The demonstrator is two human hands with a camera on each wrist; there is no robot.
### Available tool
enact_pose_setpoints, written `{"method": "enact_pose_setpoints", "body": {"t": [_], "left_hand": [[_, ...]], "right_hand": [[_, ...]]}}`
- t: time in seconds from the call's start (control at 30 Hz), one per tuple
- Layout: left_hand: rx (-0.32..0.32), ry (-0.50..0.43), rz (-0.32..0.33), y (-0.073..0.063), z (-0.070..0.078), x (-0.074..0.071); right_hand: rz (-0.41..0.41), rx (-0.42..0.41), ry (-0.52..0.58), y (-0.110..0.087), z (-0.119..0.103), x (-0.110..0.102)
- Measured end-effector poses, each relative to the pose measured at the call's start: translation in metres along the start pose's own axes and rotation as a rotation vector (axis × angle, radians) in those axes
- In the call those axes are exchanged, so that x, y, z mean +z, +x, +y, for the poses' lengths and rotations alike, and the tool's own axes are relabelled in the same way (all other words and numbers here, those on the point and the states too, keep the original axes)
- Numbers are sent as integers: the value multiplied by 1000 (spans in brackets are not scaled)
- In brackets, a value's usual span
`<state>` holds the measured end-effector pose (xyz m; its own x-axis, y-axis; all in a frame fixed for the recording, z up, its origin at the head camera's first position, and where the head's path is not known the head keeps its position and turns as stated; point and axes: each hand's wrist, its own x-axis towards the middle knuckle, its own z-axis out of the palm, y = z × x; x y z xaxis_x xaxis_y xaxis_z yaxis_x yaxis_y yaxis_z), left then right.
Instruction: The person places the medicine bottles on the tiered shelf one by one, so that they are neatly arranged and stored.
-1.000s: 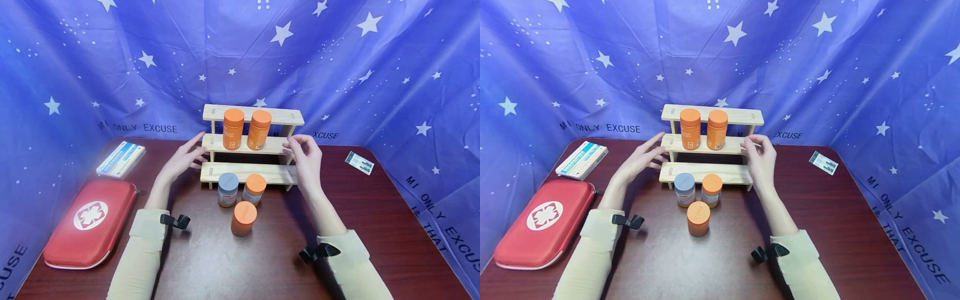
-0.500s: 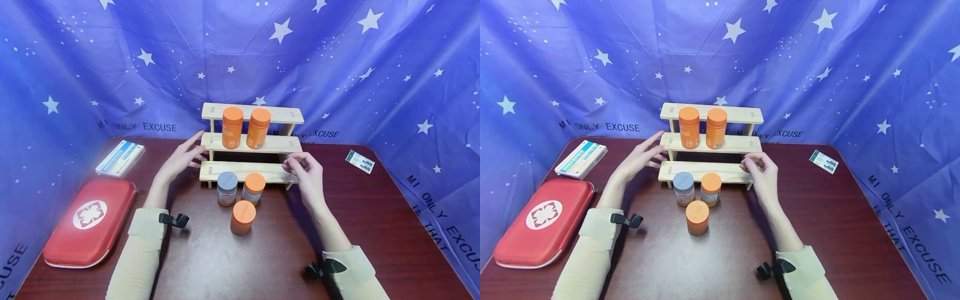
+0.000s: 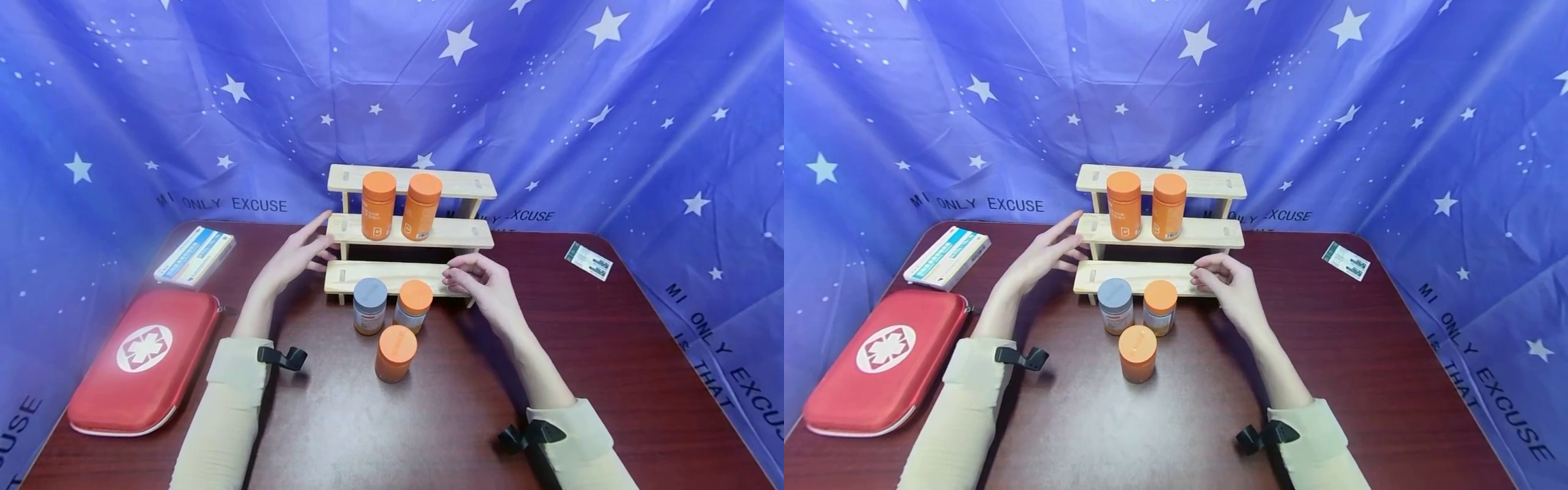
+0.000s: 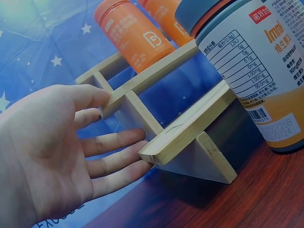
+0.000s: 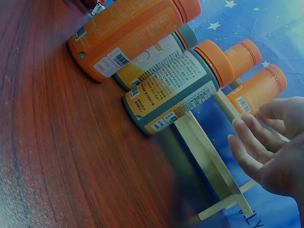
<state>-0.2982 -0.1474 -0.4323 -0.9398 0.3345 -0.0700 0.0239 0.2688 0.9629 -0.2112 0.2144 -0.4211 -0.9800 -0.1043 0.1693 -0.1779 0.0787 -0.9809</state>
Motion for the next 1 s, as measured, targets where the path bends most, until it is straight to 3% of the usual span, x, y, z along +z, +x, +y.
{"method": "enact_pose_setpoints", "body": {"t": [0.23, 0.47, 1.0], "left_hand": [[-3, -2, -2, 0, 1, -1], [-7, -1, -8, 1, -1, -1], [-8, 11, -8, 0, 0, 0]], "right_hand": [[-117, 37, -47, -1, -1, 5], [-168, 77, -50, 0, -1, 2], [-395, 65, -135, 0, -4, -4]]}}
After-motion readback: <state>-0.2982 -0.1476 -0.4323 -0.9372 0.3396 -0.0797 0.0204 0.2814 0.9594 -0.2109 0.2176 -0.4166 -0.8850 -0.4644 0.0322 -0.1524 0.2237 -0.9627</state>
